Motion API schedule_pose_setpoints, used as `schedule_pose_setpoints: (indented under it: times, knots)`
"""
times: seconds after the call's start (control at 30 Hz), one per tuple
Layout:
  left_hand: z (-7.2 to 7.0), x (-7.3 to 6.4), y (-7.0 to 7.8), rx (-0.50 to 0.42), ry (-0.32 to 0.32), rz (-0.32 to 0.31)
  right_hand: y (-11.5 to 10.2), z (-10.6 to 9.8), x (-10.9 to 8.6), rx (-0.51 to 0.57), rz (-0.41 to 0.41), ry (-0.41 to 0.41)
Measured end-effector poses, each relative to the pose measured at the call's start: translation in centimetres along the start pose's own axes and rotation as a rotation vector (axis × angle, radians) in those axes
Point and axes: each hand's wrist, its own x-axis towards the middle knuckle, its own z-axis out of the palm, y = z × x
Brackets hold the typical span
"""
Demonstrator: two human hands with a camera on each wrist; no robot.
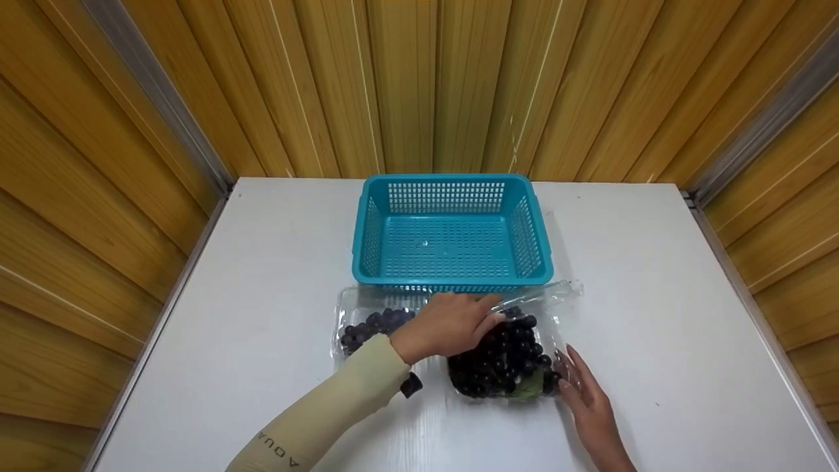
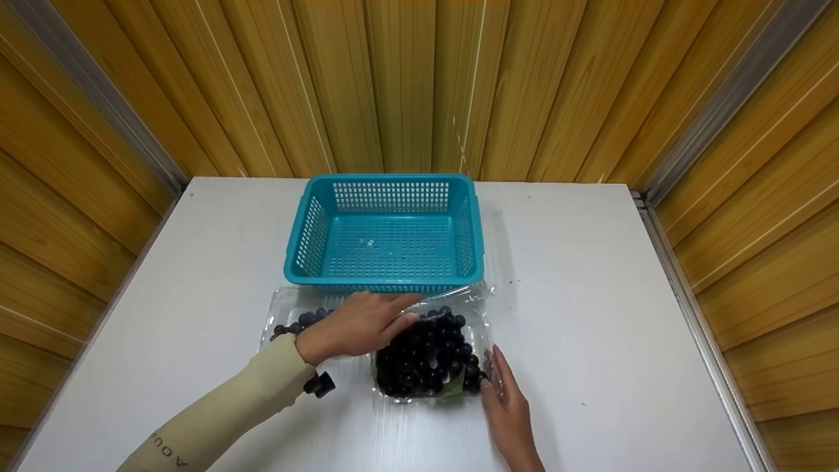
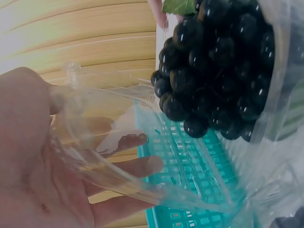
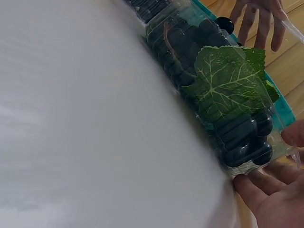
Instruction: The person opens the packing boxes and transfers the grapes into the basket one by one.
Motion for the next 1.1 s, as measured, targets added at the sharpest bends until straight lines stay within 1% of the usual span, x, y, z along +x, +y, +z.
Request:
schedule_pose_setpoints:
  times: [0.07,0.2,0.37,0.47,0.57,0.7,0.87,1.0,1.1]
  knots:
    - [-0.1,0.1,-0.1,-0.014,-0.002,-0.002,0.1,0.1,-0.1,-0.010,-0.002,0.007]
    - [-0.2,0.2,-0.3,-0.036,-0.028,-0.006,0.2,0.2,-0.2,-0.028,0.009,0.019]
    - [-0.6,0.4,-0.4,-0.061,-0.049,-0.021,0.2,0.2,-0.1,-0.045,0.037,0.011]
    - [-0.9,0.6,-0.5,-0.074,-0.049,-0.015,0.0,0.2,0.0,-0.039,0.064,-0.001]
    - [-1.1,0.8,-0.7,-0.097,-0.064,-0.011,-0.1,0.2,0.0,-0.031,0.080,-0.012]
    - [-1.4,1.1,-1.0,-0.134,-0.098,-0.014,-0.2,0.3,-0.1,-0.018,0.070,-0.006]
    - [-2.1,1.3,-1.2,-0.175,-0.135,-0.016,-0.2,0.3,-0.1,-0.020,0.066,-0.001]
    - [-2.7,1.6,-1.2,-0.185,-0.162,-0.011,-0.3,0.2,-0.1,-0.021,0.100,-0.011]
    - [-3.0,1.8,-1.1,-0.185,-0.157,-0.004,-0.2,0.0,-0.2,-0.034,0.118,-0.001]
